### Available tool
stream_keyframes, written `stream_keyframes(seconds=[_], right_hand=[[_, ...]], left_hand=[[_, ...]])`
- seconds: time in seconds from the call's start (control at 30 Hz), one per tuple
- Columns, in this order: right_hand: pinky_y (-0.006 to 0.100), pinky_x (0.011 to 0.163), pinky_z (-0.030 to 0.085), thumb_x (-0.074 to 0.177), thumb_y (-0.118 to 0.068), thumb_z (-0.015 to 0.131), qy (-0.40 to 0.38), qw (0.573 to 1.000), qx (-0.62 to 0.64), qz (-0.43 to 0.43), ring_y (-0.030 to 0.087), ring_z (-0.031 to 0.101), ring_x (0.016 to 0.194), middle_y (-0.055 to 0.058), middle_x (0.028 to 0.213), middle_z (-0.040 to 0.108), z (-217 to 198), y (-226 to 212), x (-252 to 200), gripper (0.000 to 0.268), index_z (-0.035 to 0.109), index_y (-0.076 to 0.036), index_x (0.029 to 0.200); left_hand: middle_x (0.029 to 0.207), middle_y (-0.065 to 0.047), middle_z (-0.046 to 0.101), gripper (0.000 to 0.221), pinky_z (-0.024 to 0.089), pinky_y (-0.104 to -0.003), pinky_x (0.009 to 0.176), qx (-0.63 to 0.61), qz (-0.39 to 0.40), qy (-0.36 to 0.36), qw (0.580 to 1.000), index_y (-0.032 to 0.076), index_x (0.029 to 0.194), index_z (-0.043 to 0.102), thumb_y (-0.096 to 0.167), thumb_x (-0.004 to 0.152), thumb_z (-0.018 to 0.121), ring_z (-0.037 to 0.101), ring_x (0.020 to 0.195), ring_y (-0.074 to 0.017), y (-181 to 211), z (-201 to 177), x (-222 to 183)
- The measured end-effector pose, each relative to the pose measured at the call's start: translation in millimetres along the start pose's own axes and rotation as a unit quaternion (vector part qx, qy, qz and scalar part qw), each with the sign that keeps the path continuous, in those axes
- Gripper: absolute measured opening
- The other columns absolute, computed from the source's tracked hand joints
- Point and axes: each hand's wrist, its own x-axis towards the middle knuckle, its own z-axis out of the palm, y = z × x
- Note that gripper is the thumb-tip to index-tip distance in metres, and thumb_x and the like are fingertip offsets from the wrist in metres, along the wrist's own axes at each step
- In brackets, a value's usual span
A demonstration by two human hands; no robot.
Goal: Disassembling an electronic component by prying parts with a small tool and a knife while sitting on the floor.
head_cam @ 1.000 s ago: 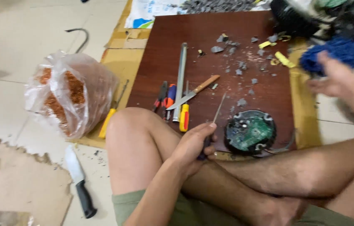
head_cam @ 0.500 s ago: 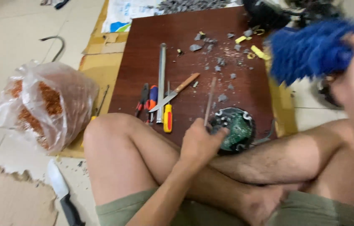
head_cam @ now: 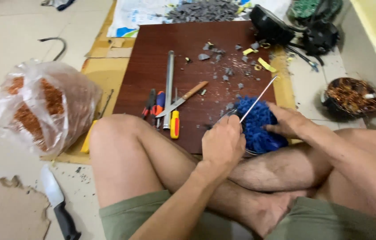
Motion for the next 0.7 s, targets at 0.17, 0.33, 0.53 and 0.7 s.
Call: stream_keyframes(seconds=[0.17, 0.33, 0.53, 0.7], right_hand=[[0.053, 0.104, 0.059, 0.080, -0.042, 0.082, 0.054, 0.969, -0.102, -0.216, 0.037, 0.069, 0.123, 0.011, 0.125, 0.072, 6.8, -40.5, -9.0, 0.063, 0.062, -0.028, 0.138], [0.059, 0.082, 0.067, 0.085, -0.025, 0.071, -0.006, 0.916, -0.155, -0.370, 0.052, 0.073, 0.090, 0.010, 0.132, 0.054, 38.8, -111.0, 10.4, 0.061, 0.054, -0.031, 0.144], [0.052, 0.068, 0.069, 0.091, -0.028, 0.072, 0.216, 0.908, -0.272, -0.234, 0.042, 0.080, 0.082, 0.009, 0.127, 0.056, -7.0, -127.6, 120.6, 0.052, 0.056, -0.038, 0.140], [0.061, 0.076, 0.064, 0.095, -0.028, 0.079, 0.408, 0.912, 0.000, -0.039, 0.050, 0.074, 0.091, 0.009, 0.131, 0.042, -46.3, -105.4, 76.2, 0.047, 0.058, -0.022, 0.136]], left_hand=[[0.092, -0.008, 0.058, 0.016, 0.060, -0.050, 0.070, -0.059, -0.035, 0.083, 0.994, 0.015, 0.089, 0.054, 0.023, 0.084, 0.066, 0.070, 0.091, -0.0360, -35.7, -66.5, -4.1], [0.087, -0.006, 0.053, 0.018, 0.060, -0.049, 0.067, -0.085, -0.069, 0.137, 0.984, 0.016, 0.086, 0.051, 0.017, 0.079, 0.068, 0.067, 0.088, -0.0357, -71.4, -94.7, -0.1], [0.085, -0.008, 0.057, 0.015, 0.057, -0.046, 0.071, -0.056, -0.023, 0.177, 0.982, 0.015, 0.083, 0.053, 0.019, 0.080, 0.067, 0.068, 0.086, -0.0349, -69.6, -87.6, -21.2], [0.088, -0.008, 0.057, 0.021, 0.055, -0.044, 0.074, -0.082, -0.005, 0.160, 0.984, 0.014, 0.085, 0.053, 0.017, 0.077, 0.072, 0.066, 0.090, -0.0338, -65.3, -79.2, -24.8]])
